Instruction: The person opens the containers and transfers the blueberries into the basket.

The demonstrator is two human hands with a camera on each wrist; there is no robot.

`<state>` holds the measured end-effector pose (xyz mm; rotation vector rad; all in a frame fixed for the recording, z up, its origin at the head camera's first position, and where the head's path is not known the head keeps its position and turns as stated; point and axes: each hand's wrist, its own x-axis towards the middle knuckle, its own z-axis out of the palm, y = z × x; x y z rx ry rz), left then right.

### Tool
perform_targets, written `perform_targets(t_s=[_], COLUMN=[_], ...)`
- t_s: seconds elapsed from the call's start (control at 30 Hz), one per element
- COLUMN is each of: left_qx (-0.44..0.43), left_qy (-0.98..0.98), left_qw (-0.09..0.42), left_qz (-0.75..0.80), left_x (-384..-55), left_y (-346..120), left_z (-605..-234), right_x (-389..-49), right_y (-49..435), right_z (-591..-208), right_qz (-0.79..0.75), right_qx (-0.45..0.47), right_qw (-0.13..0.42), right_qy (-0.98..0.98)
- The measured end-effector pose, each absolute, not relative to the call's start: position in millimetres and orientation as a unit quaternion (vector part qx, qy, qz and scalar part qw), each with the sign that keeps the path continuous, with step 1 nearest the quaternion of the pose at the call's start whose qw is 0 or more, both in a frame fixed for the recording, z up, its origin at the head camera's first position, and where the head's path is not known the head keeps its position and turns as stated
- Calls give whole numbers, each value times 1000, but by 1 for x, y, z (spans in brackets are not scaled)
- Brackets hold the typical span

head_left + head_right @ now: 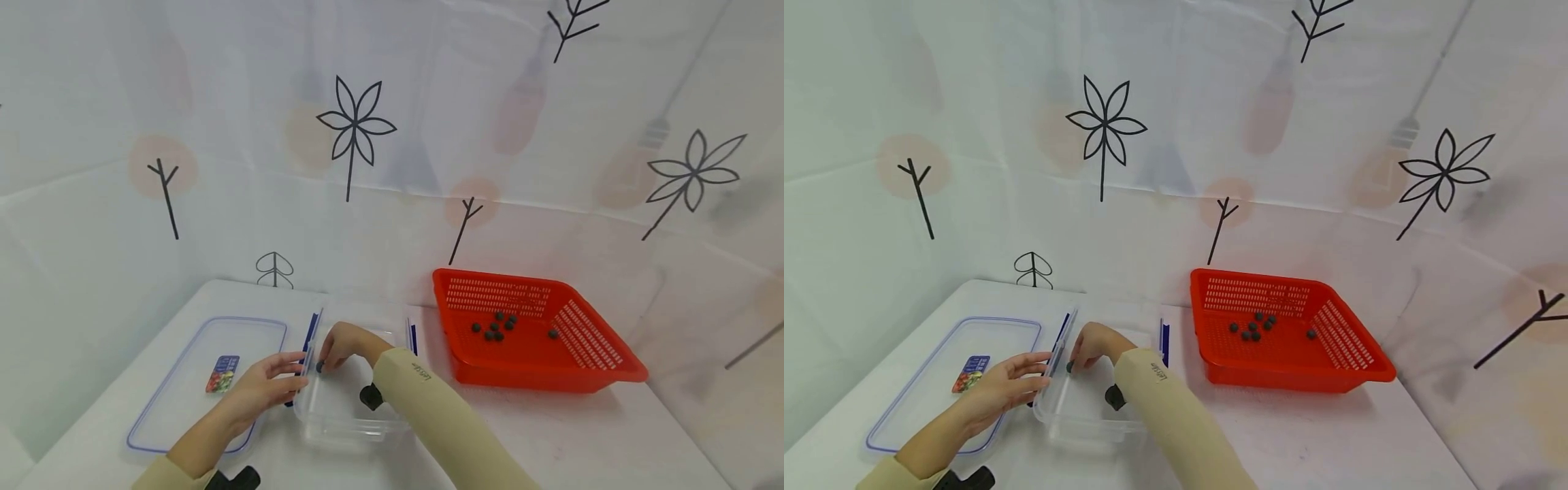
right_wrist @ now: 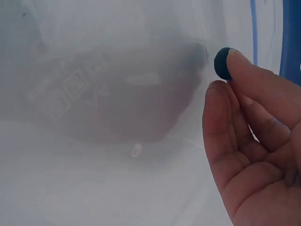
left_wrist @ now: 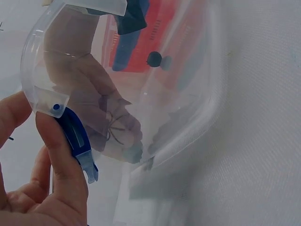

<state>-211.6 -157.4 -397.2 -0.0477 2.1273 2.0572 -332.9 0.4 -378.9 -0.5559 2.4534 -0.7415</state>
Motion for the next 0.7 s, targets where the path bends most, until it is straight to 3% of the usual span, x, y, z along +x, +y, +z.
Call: perform_targets(t_s=[0.33,0.7], left_qx=[-28,-22], left_qy=[720,734], left_qw=[87,87], left_qz=[688,673], left_x=[-209,-206], left_y=[-157,-154], left_z=[-395,-397], right_x=[-323,-259], right_y=[13,50], right_z=[-345,-311], right_qz=[-365,-449], right_qx=[-206,-251], right_qw=[261,240], right_qy=[869,824])
